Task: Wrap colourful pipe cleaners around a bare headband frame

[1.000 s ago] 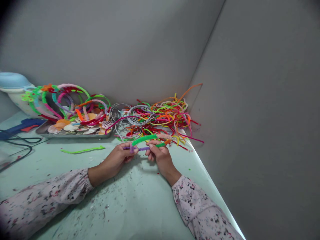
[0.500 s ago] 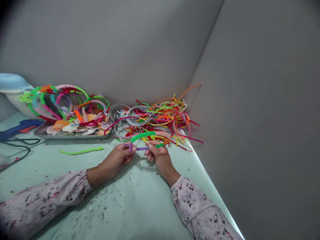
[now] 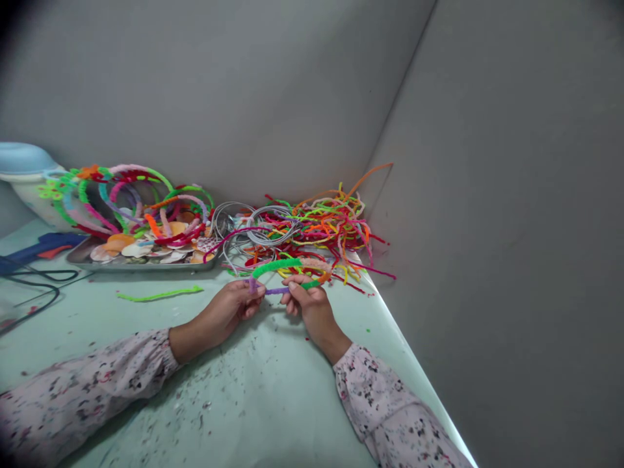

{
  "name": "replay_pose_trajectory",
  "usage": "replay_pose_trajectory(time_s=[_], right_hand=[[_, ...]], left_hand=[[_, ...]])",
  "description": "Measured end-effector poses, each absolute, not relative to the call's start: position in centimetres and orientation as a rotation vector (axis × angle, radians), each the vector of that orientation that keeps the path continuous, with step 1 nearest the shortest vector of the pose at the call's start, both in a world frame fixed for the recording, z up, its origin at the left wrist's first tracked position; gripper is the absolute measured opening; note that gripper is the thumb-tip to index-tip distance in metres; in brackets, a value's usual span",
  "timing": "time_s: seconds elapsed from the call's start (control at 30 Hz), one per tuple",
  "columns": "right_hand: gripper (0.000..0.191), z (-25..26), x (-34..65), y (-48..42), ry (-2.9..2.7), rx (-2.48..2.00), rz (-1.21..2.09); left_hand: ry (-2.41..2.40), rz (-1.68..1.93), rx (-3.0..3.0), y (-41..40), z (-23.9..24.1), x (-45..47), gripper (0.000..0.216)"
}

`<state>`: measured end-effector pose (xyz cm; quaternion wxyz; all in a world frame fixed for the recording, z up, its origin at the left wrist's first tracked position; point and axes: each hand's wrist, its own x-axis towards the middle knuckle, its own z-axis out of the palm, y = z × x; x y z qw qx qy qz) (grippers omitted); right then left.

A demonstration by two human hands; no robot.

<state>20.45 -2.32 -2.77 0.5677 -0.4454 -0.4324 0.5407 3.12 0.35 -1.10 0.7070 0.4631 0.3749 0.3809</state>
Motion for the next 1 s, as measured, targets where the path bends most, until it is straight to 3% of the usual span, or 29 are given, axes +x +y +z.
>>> replay_pose_trajectory(time_s=[0.47, 0.77, 1.0], right_hand=[[0.022, -2.65, 20.38, -2.42, -1.041, -1.079, 1.234], [0.034, -2.94, 20.5, -2.64, -1.181, -1.132, 1.141], [0.026, -2.58, 20.29, -2.6, -1.184, -1.117, 1.103]], left_hand=[[0.89, 0.848, 1.061, 0.41, -1.32, 3.21, 0.026], [0.845, 0.821, 0.974, 0.83, -1.33, 3.07, 0.019], [0.894, 0.754, 0.987, 0.81, -1.02, 3.18, 0.017]])
